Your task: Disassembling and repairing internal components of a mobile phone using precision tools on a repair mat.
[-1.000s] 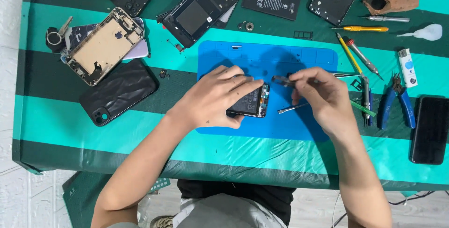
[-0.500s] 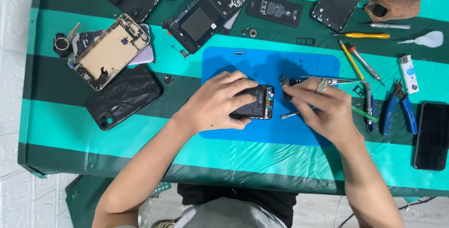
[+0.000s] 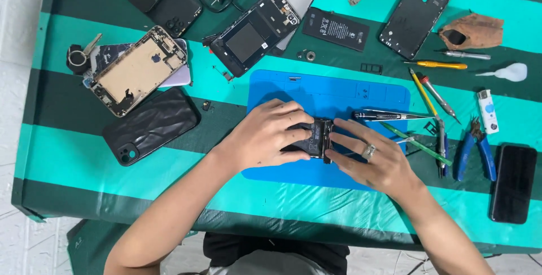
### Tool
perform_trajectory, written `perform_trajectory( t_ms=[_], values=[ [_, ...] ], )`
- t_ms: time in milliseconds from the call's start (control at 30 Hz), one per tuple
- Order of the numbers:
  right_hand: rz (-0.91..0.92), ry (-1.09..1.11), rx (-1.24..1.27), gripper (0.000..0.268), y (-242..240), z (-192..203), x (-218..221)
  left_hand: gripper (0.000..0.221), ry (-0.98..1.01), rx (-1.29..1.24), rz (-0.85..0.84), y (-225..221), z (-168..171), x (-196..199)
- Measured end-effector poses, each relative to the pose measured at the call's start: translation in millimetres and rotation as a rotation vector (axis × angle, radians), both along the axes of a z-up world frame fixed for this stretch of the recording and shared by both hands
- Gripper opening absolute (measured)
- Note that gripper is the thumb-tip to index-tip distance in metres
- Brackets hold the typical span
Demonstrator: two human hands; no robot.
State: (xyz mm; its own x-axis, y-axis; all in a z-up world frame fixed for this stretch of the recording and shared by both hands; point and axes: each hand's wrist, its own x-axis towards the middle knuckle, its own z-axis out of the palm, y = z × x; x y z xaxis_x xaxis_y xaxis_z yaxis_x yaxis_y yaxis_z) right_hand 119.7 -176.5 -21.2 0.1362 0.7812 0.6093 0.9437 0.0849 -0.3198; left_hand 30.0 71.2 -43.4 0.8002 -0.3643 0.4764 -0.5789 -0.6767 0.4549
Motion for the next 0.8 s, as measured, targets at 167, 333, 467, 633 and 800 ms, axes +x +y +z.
perform_trajectory(
  t_ms=[167, 333, 467, 633, 800],
  values=[
    [0.043, 0.15, -0.077, 0.006, -6, -5, 7, 0.03, 0.049, -0.011, 0.019, -1, 2, 0],
    [0.016, 0.245, -0.072, 0.017, -6, -8, 6, 0.028, 0.096, -0.035, 0.027, -1, 8, 1],
    [-0.068, 0.352, -0.066, 0.027, -5, -10, 3, 0.026, 0.1, -0.058, 0.038, -1, 11, 2],
    [-0.1, 0.452, -0.024, 0.031, -8, -14, 2, 0.025, 0.095, -0.066, 0.048, -2, 15, 3],
    [-0.128, 0.479, -0.044, 0.042, -8, -16, 2, 0.024, 0.101, -0.078, 0.049, -2, 15, 2]
  ],
)
